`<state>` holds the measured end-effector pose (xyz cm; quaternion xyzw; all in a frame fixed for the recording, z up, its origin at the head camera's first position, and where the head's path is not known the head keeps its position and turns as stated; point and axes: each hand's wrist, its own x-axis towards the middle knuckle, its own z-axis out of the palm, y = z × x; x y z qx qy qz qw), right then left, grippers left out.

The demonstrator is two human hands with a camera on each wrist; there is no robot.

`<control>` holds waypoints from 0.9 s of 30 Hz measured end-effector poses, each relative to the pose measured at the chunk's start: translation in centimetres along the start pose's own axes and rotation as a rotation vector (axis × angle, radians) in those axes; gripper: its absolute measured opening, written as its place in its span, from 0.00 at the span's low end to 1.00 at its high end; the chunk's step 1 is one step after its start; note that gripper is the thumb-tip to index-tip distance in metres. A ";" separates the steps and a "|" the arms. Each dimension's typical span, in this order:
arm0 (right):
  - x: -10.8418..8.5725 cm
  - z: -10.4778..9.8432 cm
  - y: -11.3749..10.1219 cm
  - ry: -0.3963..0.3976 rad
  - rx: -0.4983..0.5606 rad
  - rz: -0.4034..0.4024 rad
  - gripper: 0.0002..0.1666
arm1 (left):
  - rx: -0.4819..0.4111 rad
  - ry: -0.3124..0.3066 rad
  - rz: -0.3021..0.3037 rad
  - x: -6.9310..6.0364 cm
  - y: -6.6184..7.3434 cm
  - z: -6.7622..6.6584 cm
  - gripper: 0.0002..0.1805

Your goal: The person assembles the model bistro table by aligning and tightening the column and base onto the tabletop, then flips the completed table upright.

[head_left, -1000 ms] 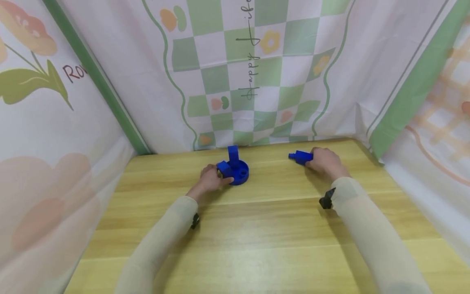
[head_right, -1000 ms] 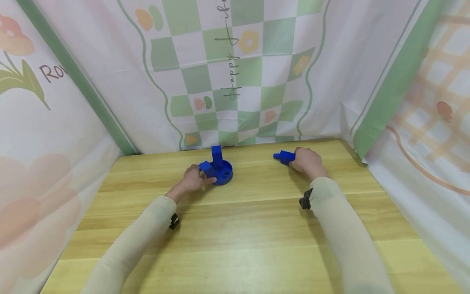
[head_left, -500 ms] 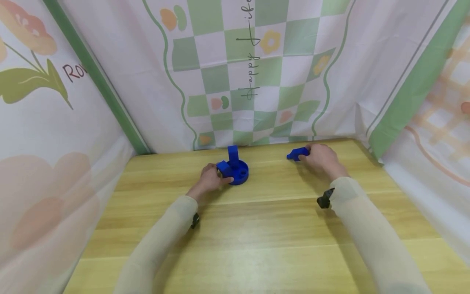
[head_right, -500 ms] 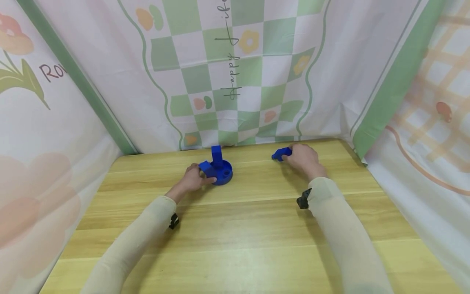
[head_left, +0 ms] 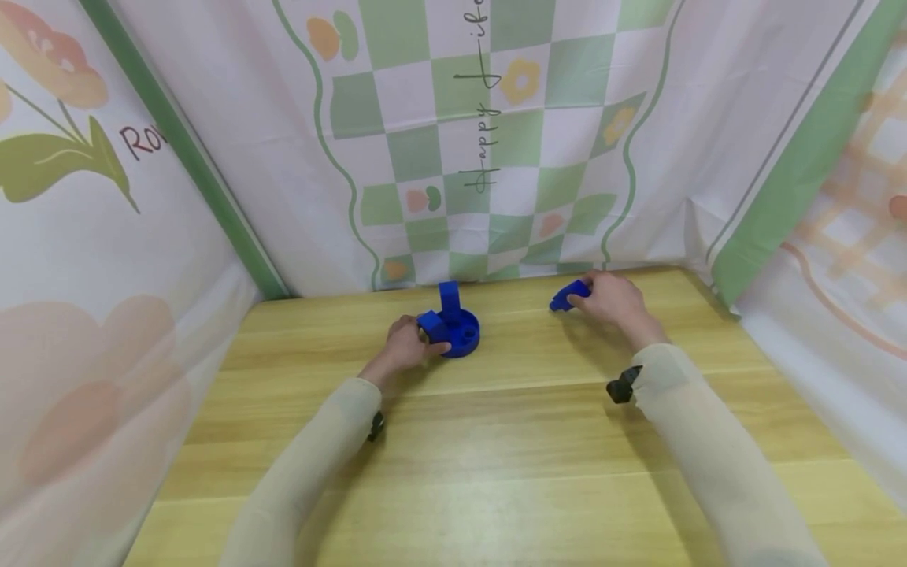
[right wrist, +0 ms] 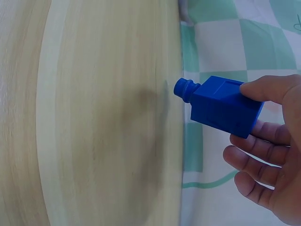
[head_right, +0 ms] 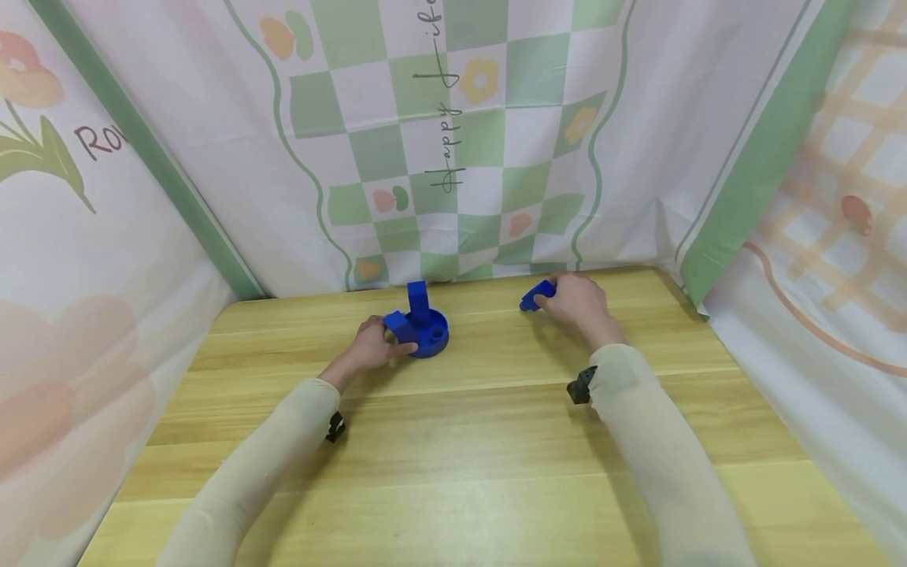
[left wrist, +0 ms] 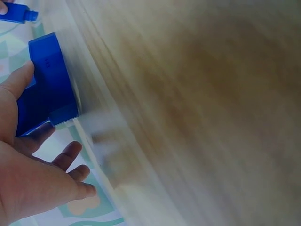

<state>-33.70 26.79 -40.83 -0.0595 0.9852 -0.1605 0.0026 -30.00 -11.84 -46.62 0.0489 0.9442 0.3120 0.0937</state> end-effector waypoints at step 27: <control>-0.8 -0.2 -4.1 0.019 0.023 -0.074 0.32 | -0.042 -0.012 -0.023 -0.1 0.2 -0.1 0.46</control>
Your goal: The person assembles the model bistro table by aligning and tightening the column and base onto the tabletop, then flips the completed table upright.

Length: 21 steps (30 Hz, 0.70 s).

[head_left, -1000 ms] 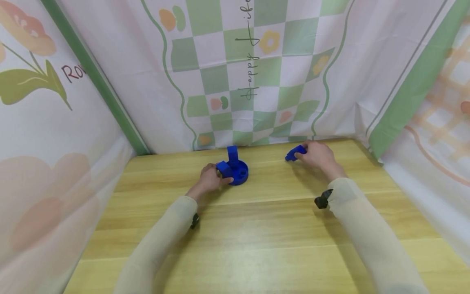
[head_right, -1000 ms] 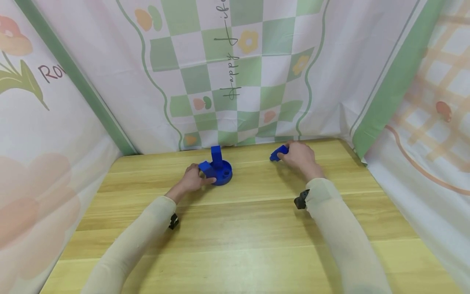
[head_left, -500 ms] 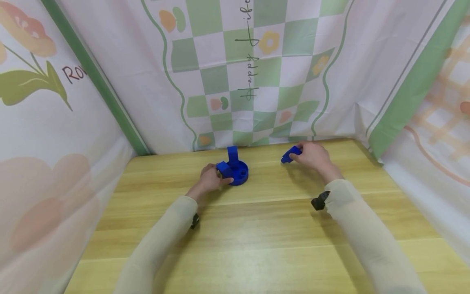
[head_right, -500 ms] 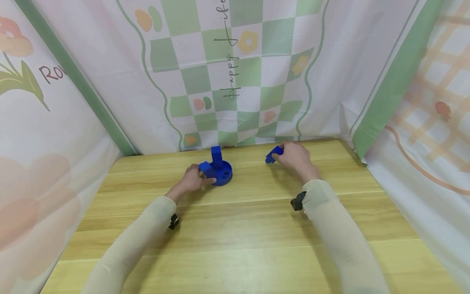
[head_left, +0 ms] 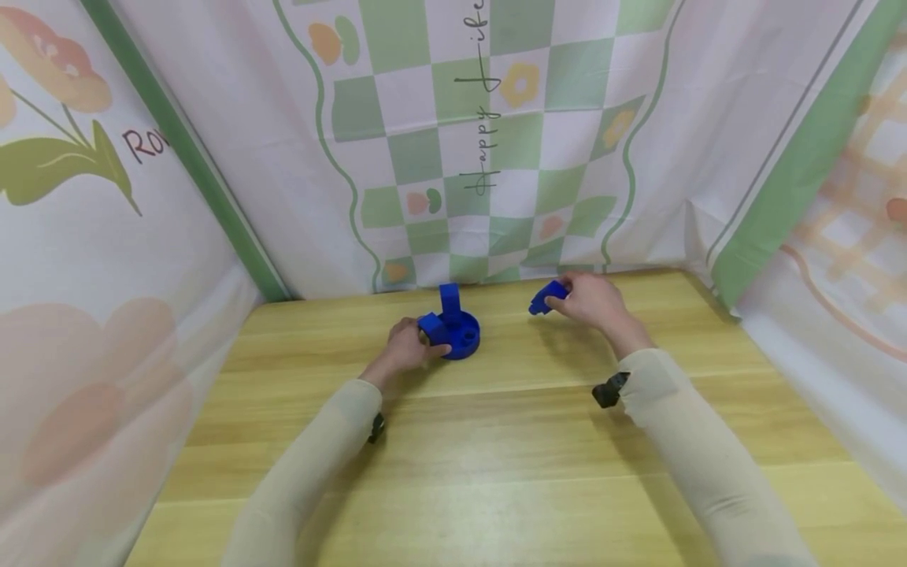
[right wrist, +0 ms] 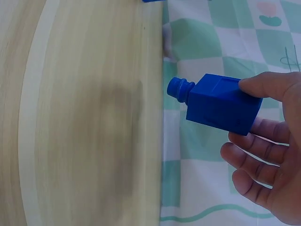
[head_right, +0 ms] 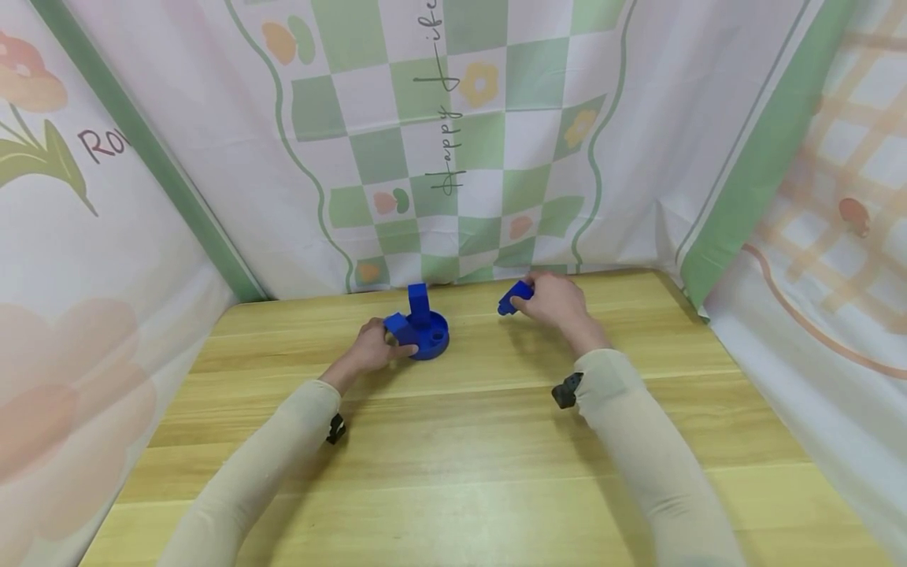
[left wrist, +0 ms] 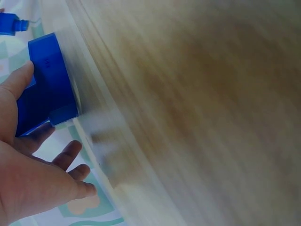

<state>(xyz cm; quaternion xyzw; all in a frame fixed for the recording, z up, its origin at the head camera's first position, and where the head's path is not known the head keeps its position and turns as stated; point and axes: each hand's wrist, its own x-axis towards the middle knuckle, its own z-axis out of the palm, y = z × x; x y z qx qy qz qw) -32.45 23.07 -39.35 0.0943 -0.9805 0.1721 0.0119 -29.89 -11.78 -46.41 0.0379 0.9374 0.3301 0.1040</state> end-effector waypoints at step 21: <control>-0.1 0.5 -3.2 0.021 0.029 -0.096 0.28 | -0.025 0.038 0.046 0.1 -0.3 0.3 0.41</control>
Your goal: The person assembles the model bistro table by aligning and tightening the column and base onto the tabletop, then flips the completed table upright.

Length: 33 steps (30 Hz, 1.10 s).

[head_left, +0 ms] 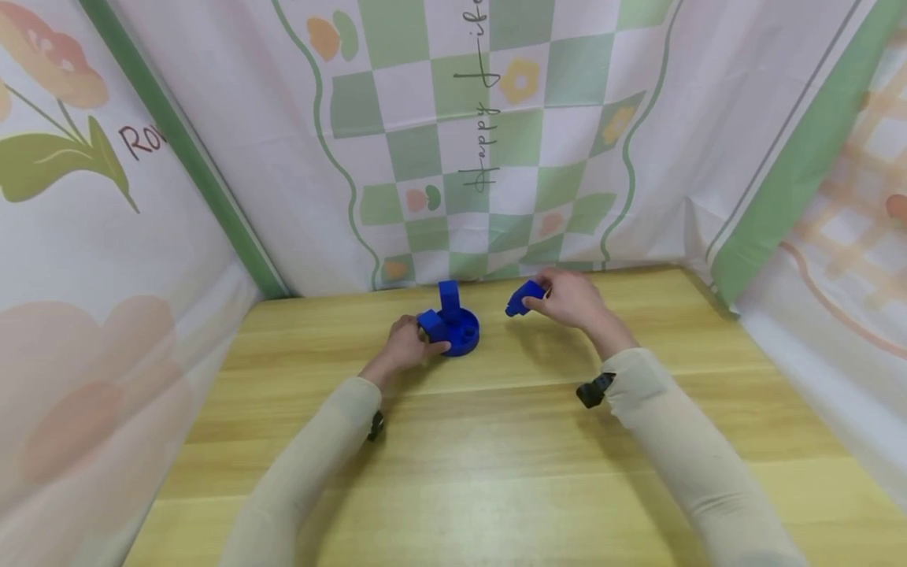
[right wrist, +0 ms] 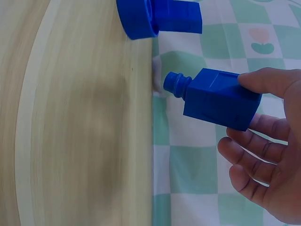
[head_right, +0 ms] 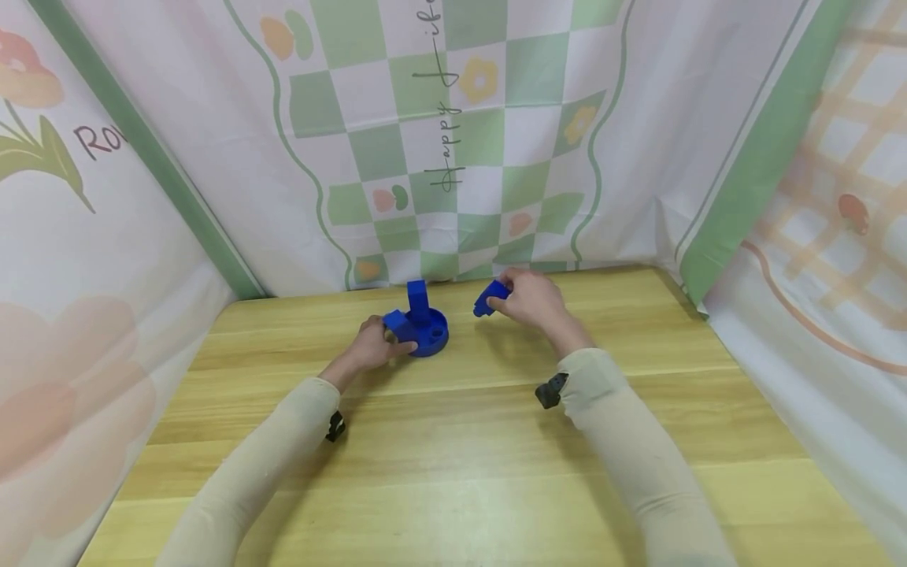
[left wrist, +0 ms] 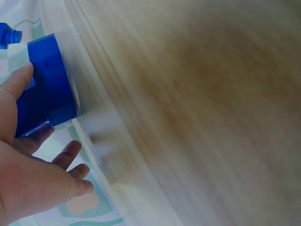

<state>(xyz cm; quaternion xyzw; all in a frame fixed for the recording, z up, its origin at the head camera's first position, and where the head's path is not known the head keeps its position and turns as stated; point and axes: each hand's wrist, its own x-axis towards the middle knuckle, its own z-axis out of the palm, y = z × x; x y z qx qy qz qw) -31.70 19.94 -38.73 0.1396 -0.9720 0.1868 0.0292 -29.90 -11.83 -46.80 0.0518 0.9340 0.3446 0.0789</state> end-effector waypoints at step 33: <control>0.2 1.6 -4.4 -0.017 0.061 -0.078 0.27 | -0.032 -0.015 -0.020 0.1 0.1 0.1 0.40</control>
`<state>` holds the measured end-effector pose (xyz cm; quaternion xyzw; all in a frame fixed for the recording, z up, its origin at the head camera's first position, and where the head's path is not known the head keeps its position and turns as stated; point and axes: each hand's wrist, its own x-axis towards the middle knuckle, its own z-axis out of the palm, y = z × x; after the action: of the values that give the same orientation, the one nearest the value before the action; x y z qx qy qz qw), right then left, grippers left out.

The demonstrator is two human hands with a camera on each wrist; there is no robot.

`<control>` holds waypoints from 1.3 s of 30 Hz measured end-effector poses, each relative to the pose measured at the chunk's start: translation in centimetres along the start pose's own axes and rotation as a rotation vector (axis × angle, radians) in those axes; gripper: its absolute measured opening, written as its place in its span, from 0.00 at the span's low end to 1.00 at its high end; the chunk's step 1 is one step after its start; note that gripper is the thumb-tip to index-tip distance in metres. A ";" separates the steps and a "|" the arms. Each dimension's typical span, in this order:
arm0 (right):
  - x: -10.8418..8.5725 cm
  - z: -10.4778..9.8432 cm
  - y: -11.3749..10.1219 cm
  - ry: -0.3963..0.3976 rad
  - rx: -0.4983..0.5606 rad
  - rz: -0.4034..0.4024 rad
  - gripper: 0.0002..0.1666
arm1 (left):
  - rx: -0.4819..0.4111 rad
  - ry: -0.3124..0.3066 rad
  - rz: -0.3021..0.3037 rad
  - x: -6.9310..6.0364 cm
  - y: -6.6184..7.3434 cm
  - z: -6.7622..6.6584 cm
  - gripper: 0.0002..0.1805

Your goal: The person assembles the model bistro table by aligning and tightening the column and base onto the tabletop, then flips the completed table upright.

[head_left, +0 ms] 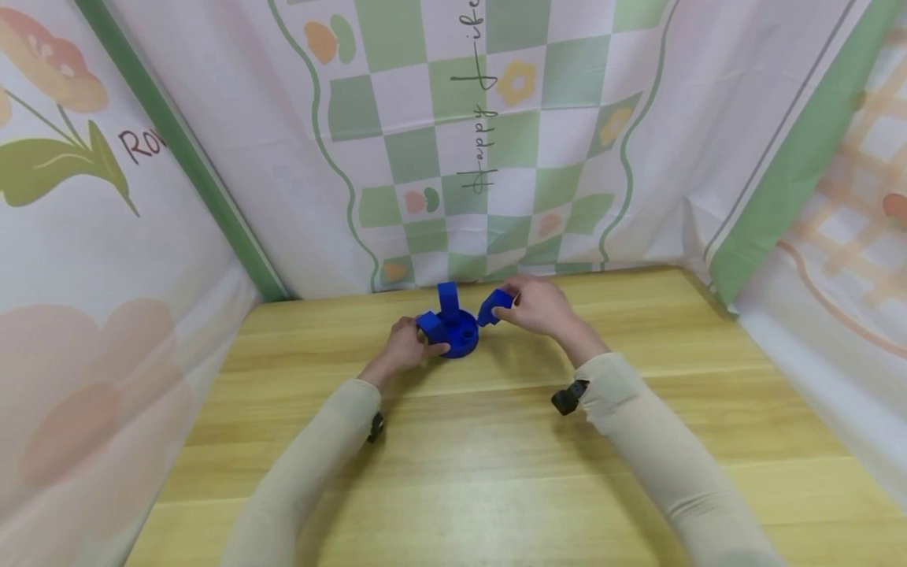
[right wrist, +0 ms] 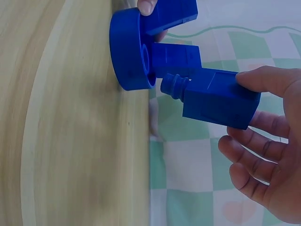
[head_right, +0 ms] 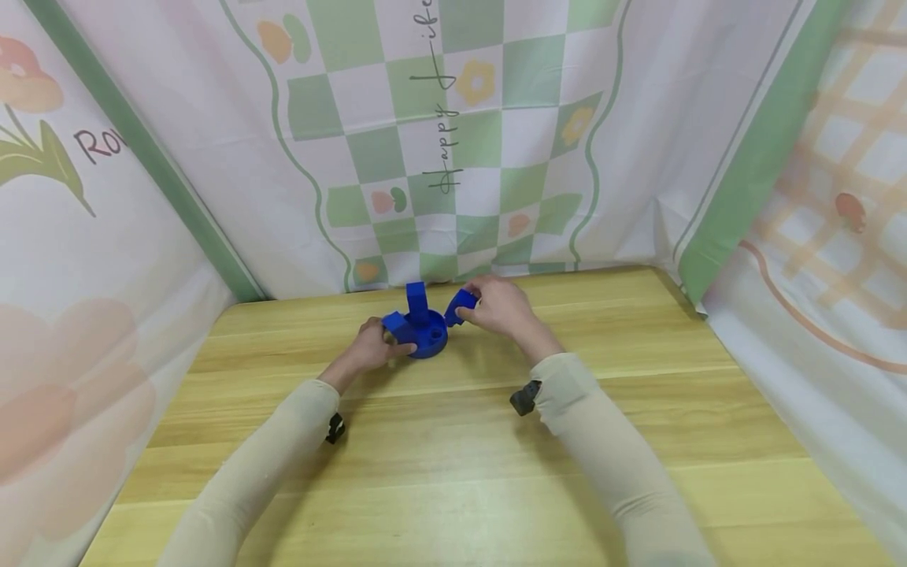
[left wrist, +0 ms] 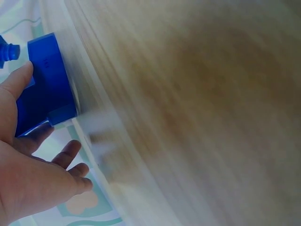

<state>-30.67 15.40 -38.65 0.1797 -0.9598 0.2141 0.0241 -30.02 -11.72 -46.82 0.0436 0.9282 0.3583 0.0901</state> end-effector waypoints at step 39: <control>2.2 2.9 -3.0 -0.071 -0.138 -0.225 0.25 | -0.012 0.001 -0.016 -0.2 0.1 0.1 0.41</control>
<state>-31.58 10.95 -39.82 0.2918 -0.9463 0.1370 0.0261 -29.82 -11.61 -46.78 0.0356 0.9264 0.3631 0.0930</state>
